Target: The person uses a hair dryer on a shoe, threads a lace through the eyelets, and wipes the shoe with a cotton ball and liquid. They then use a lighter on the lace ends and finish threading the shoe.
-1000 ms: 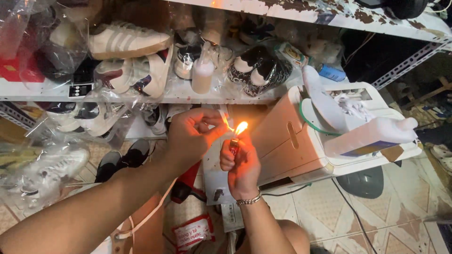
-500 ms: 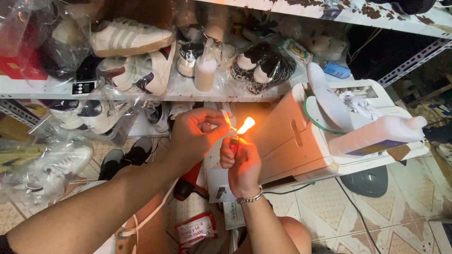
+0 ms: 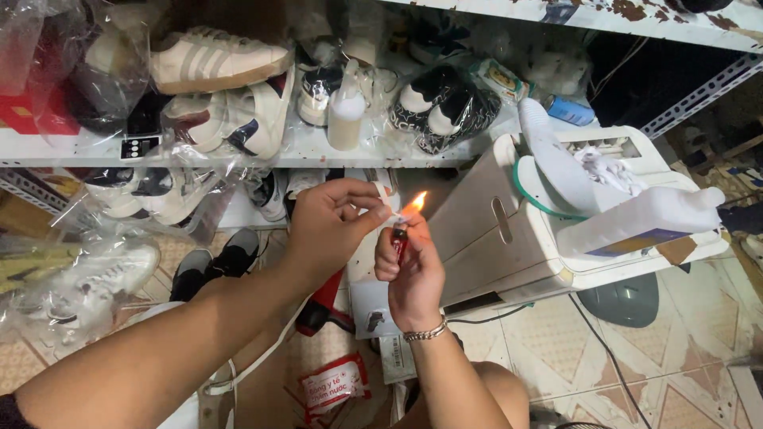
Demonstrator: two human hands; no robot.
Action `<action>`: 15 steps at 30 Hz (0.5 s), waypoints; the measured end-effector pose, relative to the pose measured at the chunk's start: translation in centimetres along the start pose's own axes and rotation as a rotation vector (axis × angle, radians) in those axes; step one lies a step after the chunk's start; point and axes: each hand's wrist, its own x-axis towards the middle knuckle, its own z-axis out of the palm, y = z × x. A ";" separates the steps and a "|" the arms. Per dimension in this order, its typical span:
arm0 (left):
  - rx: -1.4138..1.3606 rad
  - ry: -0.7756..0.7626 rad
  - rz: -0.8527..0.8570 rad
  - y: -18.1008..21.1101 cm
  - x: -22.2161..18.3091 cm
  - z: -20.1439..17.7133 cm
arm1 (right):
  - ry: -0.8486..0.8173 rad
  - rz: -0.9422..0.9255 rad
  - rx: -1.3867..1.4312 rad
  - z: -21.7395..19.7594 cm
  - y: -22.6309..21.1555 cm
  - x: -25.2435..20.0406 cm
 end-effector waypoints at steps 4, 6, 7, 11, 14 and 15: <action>-0.085 -0.008 0.009 -0.5 0.0 0.0 | 0.087 -0.069 0.033 0.6 -0.1 0.1; -0.151 -0.026 -0.022 -0.8 -0.1 0.1 | 0.283 -0.163 -0.281 0.8 -0.1 0.2; -0.151 -0.026 -0.022 -0.8 -0.2 0.1 | 0.283 -0.162 -0.281 0.5 0.2 0.1; -0.277 -0.061 -0.153 -0.7 -0.5 0.1 | 0.326 -0.326 -0.497 -0.9 1.2 0.2; -0.259 -0.086 -0.182 -0.5 -0.7 0.1 | 0.384 -0.368 -0.535 -2.0 1.9 0.4; -0.258 -0.104 -0.168 -0.4 -0.7 0.1 | 0.413 -0.380 -0.538 -2.4 2.0 0.4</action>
